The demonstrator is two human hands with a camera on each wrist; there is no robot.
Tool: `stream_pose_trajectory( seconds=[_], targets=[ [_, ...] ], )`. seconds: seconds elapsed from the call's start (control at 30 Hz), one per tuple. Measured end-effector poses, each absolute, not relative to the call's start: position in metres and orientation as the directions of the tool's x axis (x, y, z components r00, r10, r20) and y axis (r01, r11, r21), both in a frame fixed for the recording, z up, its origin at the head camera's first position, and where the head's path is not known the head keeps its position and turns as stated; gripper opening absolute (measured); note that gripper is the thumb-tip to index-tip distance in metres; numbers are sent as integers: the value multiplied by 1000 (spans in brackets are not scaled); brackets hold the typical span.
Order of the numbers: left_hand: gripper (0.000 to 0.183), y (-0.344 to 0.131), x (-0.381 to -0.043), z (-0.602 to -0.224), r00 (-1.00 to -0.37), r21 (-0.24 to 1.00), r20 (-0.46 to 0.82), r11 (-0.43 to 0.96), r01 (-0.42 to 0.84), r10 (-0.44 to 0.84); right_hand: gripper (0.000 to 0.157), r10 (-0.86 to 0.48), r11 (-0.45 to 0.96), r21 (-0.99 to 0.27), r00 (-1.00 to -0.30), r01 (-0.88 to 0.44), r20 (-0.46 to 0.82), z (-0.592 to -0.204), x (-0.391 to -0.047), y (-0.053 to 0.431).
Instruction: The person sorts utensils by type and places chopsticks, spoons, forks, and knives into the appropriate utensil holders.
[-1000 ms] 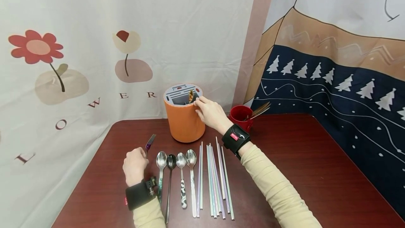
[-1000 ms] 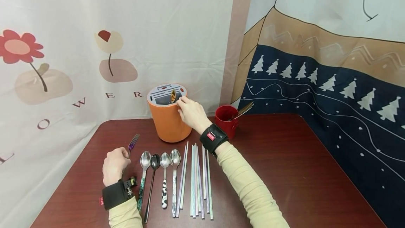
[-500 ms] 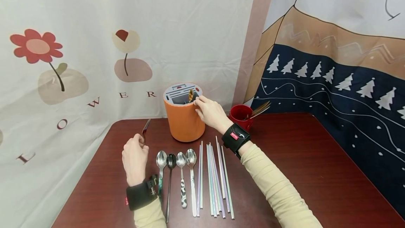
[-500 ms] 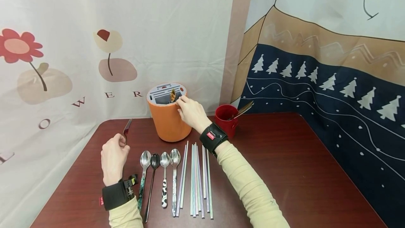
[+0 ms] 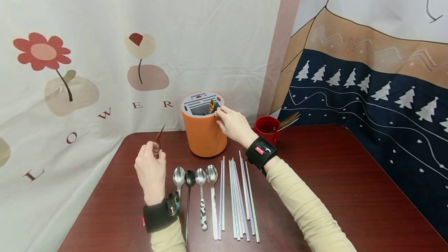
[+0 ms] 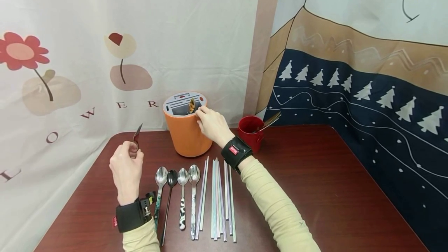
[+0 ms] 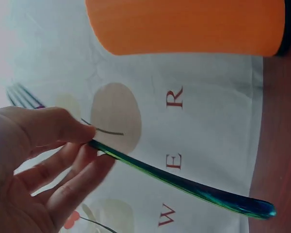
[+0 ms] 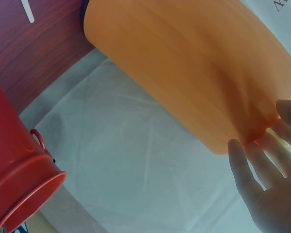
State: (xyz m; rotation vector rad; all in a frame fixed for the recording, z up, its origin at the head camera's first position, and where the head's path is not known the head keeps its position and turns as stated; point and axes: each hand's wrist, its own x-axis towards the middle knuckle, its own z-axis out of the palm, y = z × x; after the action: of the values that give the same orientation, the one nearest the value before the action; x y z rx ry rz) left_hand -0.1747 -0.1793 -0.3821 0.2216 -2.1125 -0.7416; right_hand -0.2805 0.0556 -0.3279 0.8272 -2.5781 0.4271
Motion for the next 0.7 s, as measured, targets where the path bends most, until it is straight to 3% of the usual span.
stream_pose_trajectory(
  seconds=[0.4, 0.7],
  targets=[
    [7, -155, -178, -360, -396, 653, 754, 664, 364, -524, 24, -482, 784, -152, -744, -602, 464, -326, -281, 55],
    [16, -148, -193, -325, -353, 620, 784, 627, 471, -510, 23, -478, 792, -148, -753, -592, 453, -328, -284, 50]
  ],
)
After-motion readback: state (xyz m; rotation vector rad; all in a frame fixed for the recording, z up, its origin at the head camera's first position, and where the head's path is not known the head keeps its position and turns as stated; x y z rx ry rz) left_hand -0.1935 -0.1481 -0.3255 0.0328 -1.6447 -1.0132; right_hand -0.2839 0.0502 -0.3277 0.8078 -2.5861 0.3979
